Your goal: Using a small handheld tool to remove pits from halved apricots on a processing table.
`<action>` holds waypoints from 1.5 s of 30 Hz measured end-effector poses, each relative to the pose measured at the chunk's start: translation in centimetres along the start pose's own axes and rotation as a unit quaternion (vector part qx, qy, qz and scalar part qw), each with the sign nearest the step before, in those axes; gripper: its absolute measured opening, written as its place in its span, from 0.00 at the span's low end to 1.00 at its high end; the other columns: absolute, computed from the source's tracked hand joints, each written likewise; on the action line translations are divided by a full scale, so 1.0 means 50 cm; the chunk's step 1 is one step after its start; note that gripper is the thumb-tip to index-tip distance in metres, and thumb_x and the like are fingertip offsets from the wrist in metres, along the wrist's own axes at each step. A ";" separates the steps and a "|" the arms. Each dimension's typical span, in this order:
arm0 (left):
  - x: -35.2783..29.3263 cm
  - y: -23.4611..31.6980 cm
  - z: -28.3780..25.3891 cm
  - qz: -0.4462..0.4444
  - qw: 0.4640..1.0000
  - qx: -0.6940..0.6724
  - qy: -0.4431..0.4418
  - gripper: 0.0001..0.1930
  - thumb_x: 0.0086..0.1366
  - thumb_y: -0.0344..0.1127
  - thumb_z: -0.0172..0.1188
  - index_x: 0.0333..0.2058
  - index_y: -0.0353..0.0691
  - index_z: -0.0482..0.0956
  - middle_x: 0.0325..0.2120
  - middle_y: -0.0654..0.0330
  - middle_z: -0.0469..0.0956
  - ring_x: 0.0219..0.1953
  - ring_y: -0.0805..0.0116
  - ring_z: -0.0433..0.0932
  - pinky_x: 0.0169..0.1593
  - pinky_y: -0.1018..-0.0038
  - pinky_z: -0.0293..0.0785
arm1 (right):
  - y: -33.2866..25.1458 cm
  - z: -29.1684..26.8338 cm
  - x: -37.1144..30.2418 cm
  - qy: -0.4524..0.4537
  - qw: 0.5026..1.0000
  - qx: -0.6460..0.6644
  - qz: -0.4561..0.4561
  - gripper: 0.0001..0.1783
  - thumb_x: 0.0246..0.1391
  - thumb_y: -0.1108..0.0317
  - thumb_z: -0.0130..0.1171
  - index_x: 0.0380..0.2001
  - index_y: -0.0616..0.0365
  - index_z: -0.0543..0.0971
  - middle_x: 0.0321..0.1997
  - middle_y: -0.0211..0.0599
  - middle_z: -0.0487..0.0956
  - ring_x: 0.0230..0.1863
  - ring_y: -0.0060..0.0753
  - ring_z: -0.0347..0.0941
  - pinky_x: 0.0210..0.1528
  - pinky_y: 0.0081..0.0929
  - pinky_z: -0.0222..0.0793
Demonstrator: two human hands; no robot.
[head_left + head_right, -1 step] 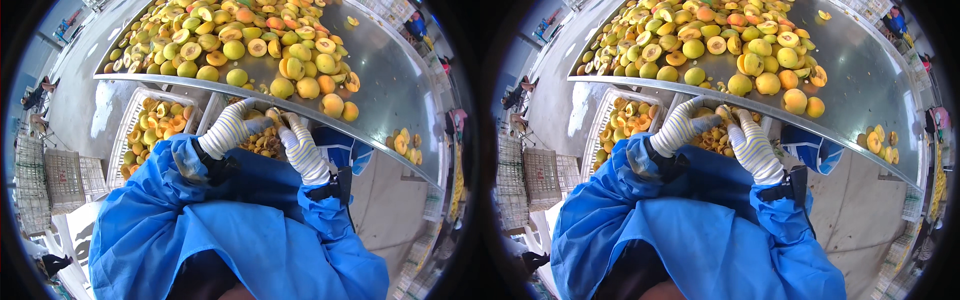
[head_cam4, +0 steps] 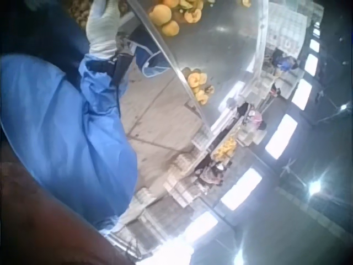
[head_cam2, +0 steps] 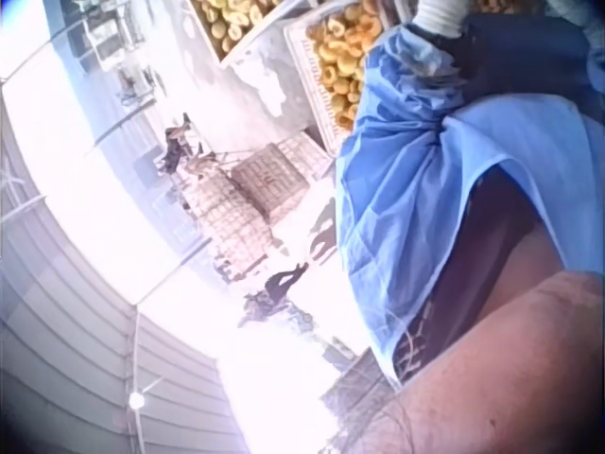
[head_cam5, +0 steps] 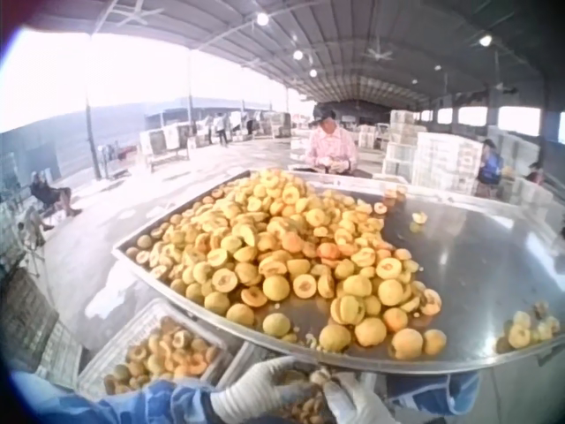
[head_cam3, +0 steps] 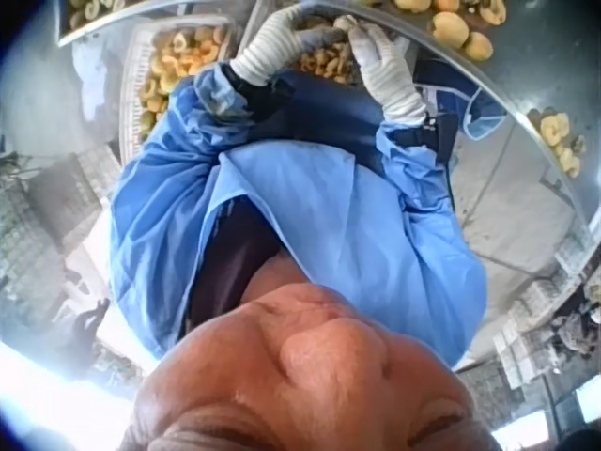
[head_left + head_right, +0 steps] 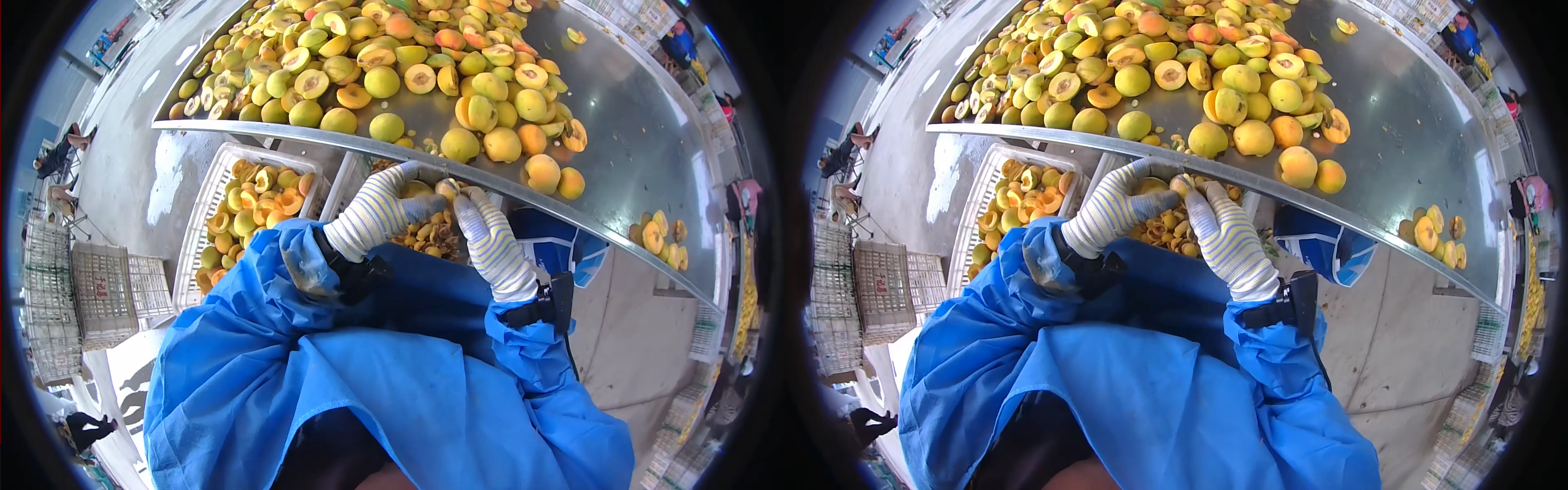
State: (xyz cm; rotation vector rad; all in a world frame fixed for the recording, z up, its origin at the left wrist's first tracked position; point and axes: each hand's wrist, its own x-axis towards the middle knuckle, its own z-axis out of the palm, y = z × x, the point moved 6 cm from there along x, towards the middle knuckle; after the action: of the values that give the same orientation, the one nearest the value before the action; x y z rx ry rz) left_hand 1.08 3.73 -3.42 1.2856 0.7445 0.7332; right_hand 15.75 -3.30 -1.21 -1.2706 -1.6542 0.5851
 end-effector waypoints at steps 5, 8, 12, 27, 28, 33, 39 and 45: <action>-0.001 0.002 0.004 -0.008 0.996 0.088 -0.011 0.21 0.61 0.33 0.70 0.50 0.33 0.76 0.43 0.64 0.79 0.44 0.77 0.76 0.51 0.78 0.74 | 0.052 0.027 -0.003 -0.025 0.965 0.177 0.190 0.22 0.68 0.51 0.51 0.45 0.60 0.81 0.43 0.38 0.82 0.43 0.32 0.75 0.51 0.26 0.69; -0.002 0.009 0.007 -0.007 0.998 0.048 -0.037 0.21 0.60 0.33 0.70 0.50 0.34 0.76 0.43 0.64 0.79 0.44 0.77 0.76 0.51 0.78 0.74 | 0.068 0.037 -0.002 -0.059 0.936 0.227 0.262 0.25 0.66 0.48 0.52 0.45 0.60 0.81 0.39 0.36 0.81 0.40 0.31 0.73 0.48 0.27 0.68; 0.002 0.014 0.006 0.002 0.996 0.081 -0.030 0.21 0.60 0.30 0.70 0.50 0.34 0.76 0.43 0.64 0.79 0.44 0.77 0.76 0.51 0.78 0.74 | 0.079 0.036 0.006 -0.064 0.952 0.134 0.267 0.28 0.64 0.43 0.53 0.44 0.60 0.82 0.35 0.32 0.79 0.36 0.30 0.71 0.45 0.27 0.67; -0.002 0.006 -0.037 -0.060 0.862 -0.503 -0.010 0.28 0.63 0.47 0.59 0.58 0.38 0.69 0.54 0.50 0.74 0.57 0.49 0.73 0.60 0.41 0.69 | 0.018 0.021 -0.007 -0.027 0.925 0.265 0.271 0.20 0.59 0.64 0.62 0.51 0.54 0.68 0.37 0.28 0.73 0.31 0.14 0.68 0.32 0.16 0.70; -0.002 0.006 -0.036 -0.060 0.864 -0.500 -0.009 0.28 0.63 0.47 0.59 0.58 0.38 0.69 0.54 0.50 0.74 0.57 0.49 0.73 0.60 0.41 0.69 | -0.007 0.019 -0.002 -0.027 0.917 0.297 0.265 0.22 0.60 0.63 0.63 0.54 0.54 0.70 0.32 0.25 0.73 0.26 0.13 0.68 0.28 0.16 0.69; -0.003 0.023 -0.027 -0.017 0.899 -0.436 0.037 0.28 0.65 0.49 0.58 0.58 0.38 0.70 0.52 0.52 0.75 0.55 0.54 0.75 0.59 0.53 0.72 | -0.043 0.010 -0.001 -0.024 0.943 0.266 0.197 0.18 0.63 0.58 0.59 0.53 0.54 0.76 0.29 0.27 0.77 0.24 0.15 0.72 0.26 0.14 0.67; 0.002 0.024 -0.020 0.071 0.945 -0.309 0.075 0.28 0.67 0.51 0.57 0.58 0.39 0.69 0.52 0.52 0.75 0.54 0.58 0.75 0.60 0.59 0.71 | -0.043 0.070 -0.029 -0.085 0.852 0.389 0.340 0.28 0.64 0.43 0.53 0.54 0.54 0.73 0.21 0.28 0.72 0.13 0.21 0.66 0.15 0.19 0.62; 0.000 0.031 0.009 0.136 0.957 -0.244 0.076 0.27 0.67 0.54 0.56 0.56 0.41 0.69 0.54 0.49 0.73 0.55 0.56 0.74 0.60 0.60 0.71 | -0.035 0.097 -0.034 -0.064 0.823 0.436 0.359 0.26 0.63 0.39 0.51 0.44 0.51 0.74 0.18 0.27 0.69 0.11 0.21 0.64 0.11 0.19 0.59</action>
State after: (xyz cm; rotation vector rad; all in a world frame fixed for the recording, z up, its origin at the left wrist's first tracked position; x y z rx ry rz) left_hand 1.38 3.69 -1.82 0.8905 0.4670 1.1682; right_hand 10.71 -4.67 -2.61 -1.0950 -0.7190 1.6868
